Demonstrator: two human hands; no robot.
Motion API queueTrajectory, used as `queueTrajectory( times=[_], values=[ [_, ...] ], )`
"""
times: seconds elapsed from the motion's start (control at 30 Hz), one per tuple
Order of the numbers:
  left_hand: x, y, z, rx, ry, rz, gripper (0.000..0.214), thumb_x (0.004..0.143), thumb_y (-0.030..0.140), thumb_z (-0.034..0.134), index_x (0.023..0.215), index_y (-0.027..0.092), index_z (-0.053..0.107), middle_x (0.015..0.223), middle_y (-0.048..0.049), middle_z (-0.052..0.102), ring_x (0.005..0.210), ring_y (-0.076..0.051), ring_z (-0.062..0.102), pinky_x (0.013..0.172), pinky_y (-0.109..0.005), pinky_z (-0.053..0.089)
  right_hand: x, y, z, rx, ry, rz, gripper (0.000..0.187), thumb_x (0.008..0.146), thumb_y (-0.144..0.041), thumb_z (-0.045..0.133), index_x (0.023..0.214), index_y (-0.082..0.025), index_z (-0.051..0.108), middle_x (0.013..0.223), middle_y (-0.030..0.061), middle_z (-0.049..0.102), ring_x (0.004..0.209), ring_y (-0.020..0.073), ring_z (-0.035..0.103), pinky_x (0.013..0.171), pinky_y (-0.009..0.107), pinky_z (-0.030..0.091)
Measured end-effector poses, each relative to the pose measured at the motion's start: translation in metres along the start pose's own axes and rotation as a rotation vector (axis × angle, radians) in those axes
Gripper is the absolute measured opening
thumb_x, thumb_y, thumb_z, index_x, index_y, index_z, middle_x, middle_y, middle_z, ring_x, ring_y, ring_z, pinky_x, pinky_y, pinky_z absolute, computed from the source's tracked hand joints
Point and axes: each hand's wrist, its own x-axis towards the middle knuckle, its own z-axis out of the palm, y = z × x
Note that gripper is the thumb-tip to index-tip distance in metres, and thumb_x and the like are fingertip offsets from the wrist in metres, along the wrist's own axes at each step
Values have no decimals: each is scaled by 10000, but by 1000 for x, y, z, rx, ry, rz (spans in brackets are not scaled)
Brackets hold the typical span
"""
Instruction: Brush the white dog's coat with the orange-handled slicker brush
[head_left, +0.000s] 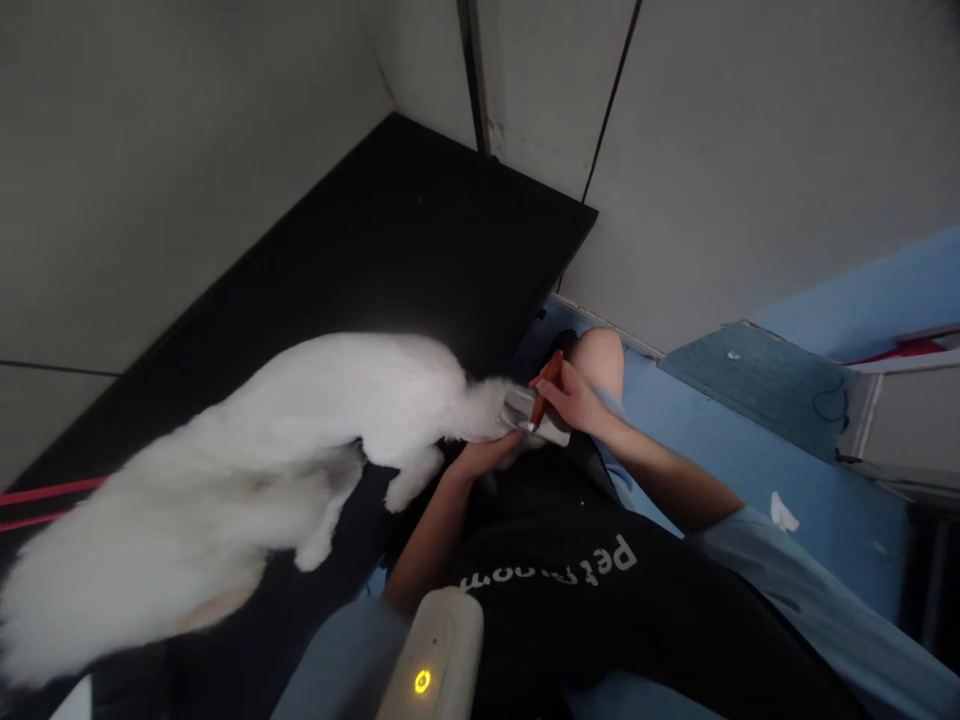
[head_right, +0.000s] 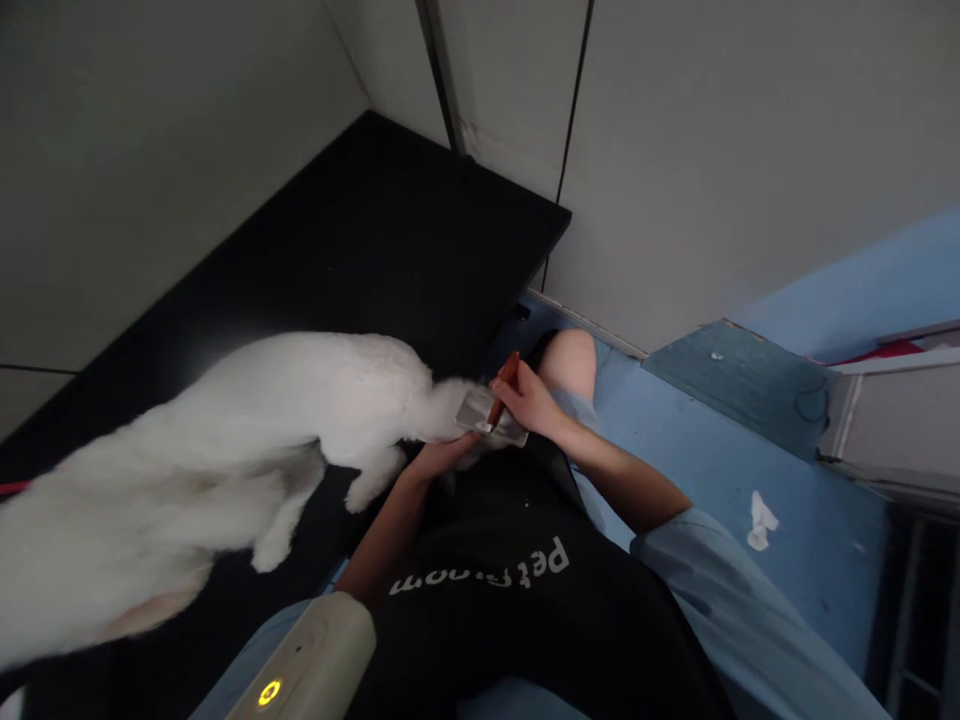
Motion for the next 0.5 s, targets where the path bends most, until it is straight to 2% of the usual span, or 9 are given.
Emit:
queueTrajectory(
  times=[0.1, 0.23, 0.37, 0.4, 0.5],
  values=[
    [3, 5, -5, 12, -116, 29, 424, 778, 521, 672, 1079, 229, 738, 1314, -68, 674, 1343, -288, 533, 1225, -473, 275, -8, -1, 3, -18, 68, -1, 247, 908, -488, 484, 948, -247, 519, 886, 64, 632, 809, 225, 614, 756, 414, 529],
    [5, 7, -4, 41, -85, -27, 346, 793, 440, 678, 1065, 234, 735, 1261, -61, 704, 1358, -286, 516, 1219, -468, 288, -8, -3, -3, -17, -11, -35, 230, 923, -467, 474, 959, -248, 533, 914, 74, 645, 849, 227, 626, 800, 421, 537],
    [2, 8, -1, -46, -51, -53, 213, 810, 298, 659, 984, 211, 746, 1142, -82, 749, 1297, -272, 569, 1211, -457, 286, -5, -9, -11, -123, 200, -43, 184, 942, -389, 458, 988, -231, 539, 965, 96, 646, 894, 224, 623, 817, 416, 530],
    [1, 8, -1, -76, -45, -60, 182, 805, 287, 655, 942, 208, 747, 1092, -86, 760, 1261, -273, 595, 1202, -456, 303, -6, -11, -12, -123, 202, -63, 185, 946, -380, 453, 1006, -229, 542, 972, 95, 647, 899, 223, 624, 816, 414, 530],
    [-2, 8, -3, -102, -27, -91, 107, 737, 305, 690, 785, 217, 730, 937, -79, 774, 1144, -299, 655, 1156, -472, 378, -5, -12, -11, -98, 73, -121, 183, 937, -389, 471, 967, -231, 560, 898, 74, 647, 833, 220, 628, 785, 420, 535]
  ],
)
